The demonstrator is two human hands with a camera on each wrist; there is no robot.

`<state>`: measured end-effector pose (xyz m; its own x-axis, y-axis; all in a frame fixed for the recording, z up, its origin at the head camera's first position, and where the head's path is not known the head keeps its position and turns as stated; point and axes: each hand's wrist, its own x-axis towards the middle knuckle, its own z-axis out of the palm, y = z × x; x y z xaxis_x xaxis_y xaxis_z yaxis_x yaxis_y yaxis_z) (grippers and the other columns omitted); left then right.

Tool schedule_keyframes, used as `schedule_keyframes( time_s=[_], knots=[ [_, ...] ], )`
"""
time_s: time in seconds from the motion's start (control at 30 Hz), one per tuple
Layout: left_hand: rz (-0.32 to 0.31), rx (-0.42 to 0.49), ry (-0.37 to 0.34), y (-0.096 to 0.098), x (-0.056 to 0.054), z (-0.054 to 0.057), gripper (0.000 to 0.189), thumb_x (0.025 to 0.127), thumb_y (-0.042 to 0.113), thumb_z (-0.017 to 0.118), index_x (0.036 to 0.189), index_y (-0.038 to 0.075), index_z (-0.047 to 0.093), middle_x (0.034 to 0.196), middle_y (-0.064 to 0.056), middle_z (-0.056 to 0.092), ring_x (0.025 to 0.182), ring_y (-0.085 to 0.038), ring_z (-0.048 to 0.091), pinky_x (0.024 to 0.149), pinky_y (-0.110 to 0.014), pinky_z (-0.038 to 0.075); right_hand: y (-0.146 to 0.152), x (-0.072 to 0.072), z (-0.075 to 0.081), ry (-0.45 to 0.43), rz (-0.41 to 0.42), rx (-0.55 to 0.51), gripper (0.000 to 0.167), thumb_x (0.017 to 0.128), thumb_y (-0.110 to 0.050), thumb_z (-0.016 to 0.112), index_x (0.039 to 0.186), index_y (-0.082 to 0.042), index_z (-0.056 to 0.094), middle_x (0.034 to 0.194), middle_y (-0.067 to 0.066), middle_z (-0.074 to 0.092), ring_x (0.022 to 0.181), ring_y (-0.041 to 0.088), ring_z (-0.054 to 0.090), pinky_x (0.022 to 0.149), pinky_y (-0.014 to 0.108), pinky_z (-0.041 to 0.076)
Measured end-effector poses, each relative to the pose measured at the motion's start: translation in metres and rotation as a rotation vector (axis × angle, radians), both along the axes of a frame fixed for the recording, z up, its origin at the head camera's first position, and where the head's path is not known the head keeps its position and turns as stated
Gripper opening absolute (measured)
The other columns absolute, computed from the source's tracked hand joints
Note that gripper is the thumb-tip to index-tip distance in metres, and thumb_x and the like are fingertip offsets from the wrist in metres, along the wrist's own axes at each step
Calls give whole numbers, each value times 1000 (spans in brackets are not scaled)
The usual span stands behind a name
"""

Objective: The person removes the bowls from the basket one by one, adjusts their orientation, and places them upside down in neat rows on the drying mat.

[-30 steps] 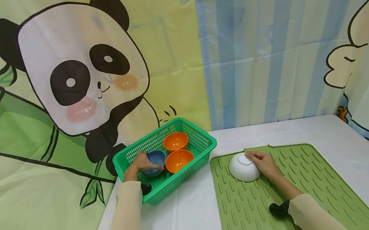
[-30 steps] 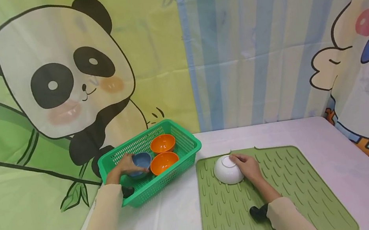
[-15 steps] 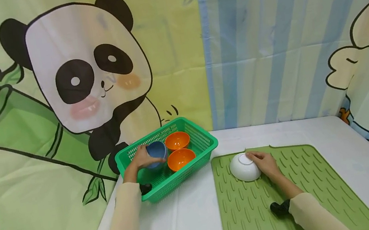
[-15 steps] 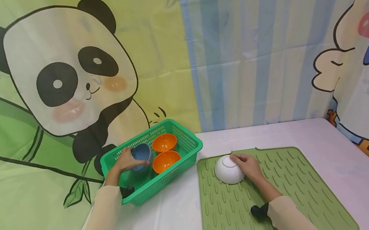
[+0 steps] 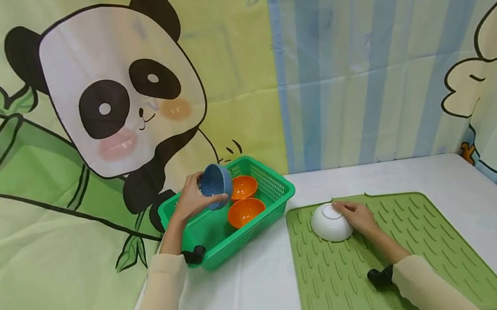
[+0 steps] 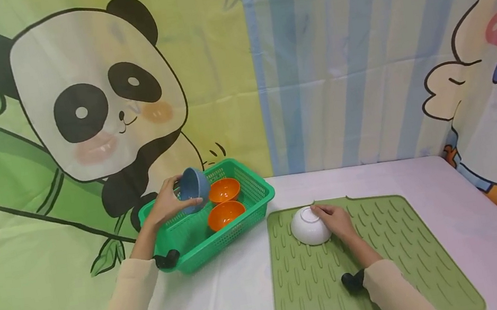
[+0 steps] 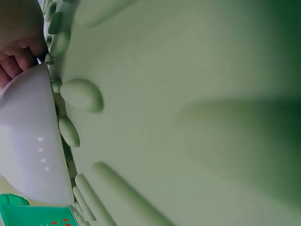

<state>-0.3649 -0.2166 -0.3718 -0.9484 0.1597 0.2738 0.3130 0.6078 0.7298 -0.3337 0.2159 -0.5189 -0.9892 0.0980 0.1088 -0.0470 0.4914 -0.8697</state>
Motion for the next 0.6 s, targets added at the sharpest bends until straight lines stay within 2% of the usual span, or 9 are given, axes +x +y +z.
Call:
schedule_keyframes(
  time_s=[0.13, 0.23, 0.3, 0.33, 0.43, 0.5, 0.6],
  knots=[
    [-124, 131, 58, 29, 23, 11, 93, 68, 31, 82, 139, 4, 29, 137, -16, 29, 128, -32, 33, 101, -46, 34, 4, 2, 3, 24, 17, 20, 64, 88, -55, 51, 126, -4, 57, 123, 23, 55, 107, 39, 54, 78, 46, 50],
    [-253, 256, 104, 54, 45, 13, 92, 68, 21, 83, 140, 4, 28, 138, -16, 28, 129, -31, 31, 105, -43, 28, 5, 8, 8, 101, 40, 45, 59, 91, -49, 51, 128, -3, 55, 124, 22, 54, 110, 39, 52, 81, 49, 48],
    [-339, 333, 130, 70, 61, 11, 95, 67, 25, 83, 141, 3, 28, 139, -17, 28, 130, -31, 30, 106, -44, 26, 1, 18, 18, 194, 55, 88, 53, 93, -43, 52, 128, -3, 55, 124, 21, 54, 111, 39, 52, 83, 51, 46],
    [-378, 367, 139, 79, 69, 10, 97, 67, 29, 83, 141, 2, 27, 140, -17, 27, 130, -32, 30, 106, -44, 26, -3, 24, 24, 243, 68, 105, 49, 93, -39, 53, 128, -4, 55, 124, 20, 54, 105, 40, 55, 83, 52, 46],
    [-484, 441, 178, 102, 92, 5, 103, 65, 46, 81, 141, 2, 27, 140, -16, 29, 130, -30, 31, 106, -42, 26, -19, 48, 48, 358, 140, 113, 41, 94, -30, 55, 127, -6, 56, 124, 16, 56, 105, 38, 55, 85, 53, 45],
    [-540, 473, 205, 115, 105, 2, 104, 65, 52, 78, 141, 3, 26, 140, -14, 30, 131, -28, 31, 105, -40, 26, -33, 66, 64, 326, 232, 9, 40, 95, -28, 53, 128, -6, 55, 124, 14, 57, 107, 33, 56, 89, 51, 44],
    [-623, 514, 248, 131, 118, -4, 101, 67, 52, 76, 141, 5, 26, 139, -12, 30, 131, -27, 31, 105, -41, 26, -51, 90, 84, 113, 407, -301, 49, 97, -34, 46, 133, -1, 47, 127, 15, 54, 116, 26, 52, 95, 44, 40]
  ],
)
